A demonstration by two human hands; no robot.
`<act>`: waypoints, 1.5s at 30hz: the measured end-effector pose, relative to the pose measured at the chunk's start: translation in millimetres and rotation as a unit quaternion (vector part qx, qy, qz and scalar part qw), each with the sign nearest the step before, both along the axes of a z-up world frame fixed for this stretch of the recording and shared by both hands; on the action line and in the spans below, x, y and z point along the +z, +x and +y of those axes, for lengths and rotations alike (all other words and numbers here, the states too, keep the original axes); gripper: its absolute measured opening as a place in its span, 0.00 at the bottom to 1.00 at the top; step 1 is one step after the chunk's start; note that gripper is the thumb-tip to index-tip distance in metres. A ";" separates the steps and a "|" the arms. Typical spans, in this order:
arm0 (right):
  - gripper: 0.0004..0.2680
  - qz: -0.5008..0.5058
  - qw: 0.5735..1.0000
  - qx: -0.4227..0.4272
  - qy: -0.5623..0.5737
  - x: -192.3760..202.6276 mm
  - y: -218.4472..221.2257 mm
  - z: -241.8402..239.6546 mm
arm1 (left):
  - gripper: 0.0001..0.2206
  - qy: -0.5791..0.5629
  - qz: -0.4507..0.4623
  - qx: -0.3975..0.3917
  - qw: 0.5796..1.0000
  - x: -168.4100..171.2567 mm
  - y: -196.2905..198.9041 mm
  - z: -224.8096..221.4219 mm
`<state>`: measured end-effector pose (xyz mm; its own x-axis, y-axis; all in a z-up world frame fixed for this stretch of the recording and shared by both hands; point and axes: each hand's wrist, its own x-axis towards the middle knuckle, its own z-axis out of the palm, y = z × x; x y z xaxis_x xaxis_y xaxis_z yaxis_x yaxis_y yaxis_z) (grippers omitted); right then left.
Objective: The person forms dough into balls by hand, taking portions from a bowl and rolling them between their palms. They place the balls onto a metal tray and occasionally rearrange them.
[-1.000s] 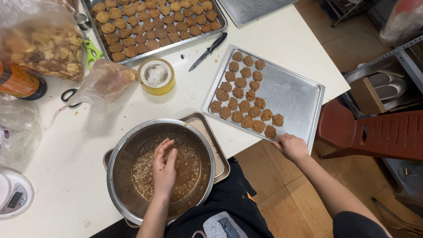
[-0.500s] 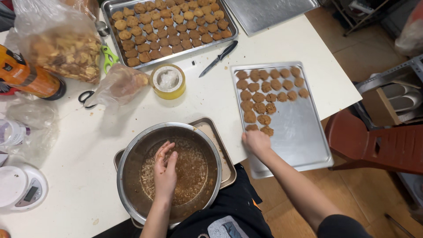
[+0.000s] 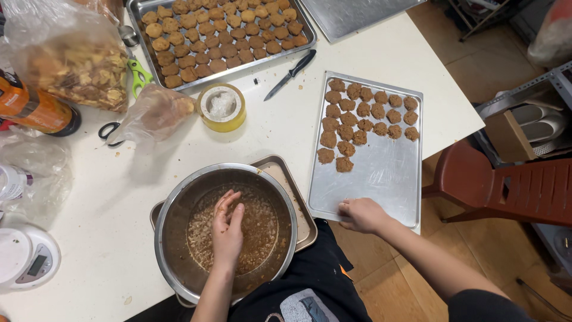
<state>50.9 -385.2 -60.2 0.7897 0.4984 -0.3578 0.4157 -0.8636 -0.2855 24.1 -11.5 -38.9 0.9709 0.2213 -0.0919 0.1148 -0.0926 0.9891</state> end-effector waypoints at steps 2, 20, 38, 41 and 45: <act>0.11 0.008 1.000 -0.014 0.013 -12.2 -2.0 -6.9 | 0.15 -0.010 0.004 0.000 1.000 -3.0 -1.8 -1.2; 0.15 -0.126 0.955 -0.247 0.105 -33.3 118.1 78.5 | 0.15 -0.011 0.004 0.013 1.000 12.7 -3.8 3.5; 0.14 0.020 0.980 -0.199 -0.016 -37.4 52.2 68.7 | 0.16 0.019 0.012 0.002 1.000 10.7 -8.4 0.3; 0.15 0.016 0.976 -0.219 0.012 -43.2 66.0 89.8 | 0.15 0.010 0.001 0.010 1.000 2.9 -9.1 2.1; 0.15 0.043 0.973 -0.224 0.027 -41.2 74.1 94.3 | 0.15 -0.039 0.002 0.018 0.999 -0.8 -10.3 7.0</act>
<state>125.1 -290.9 -101.4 0.9005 0.1308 -0.4148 -0.0264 -0.9355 -0.3522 13.8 -4.5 -39.7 0.9619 0.2484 -0.1141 0.1204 -0.0103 0.9927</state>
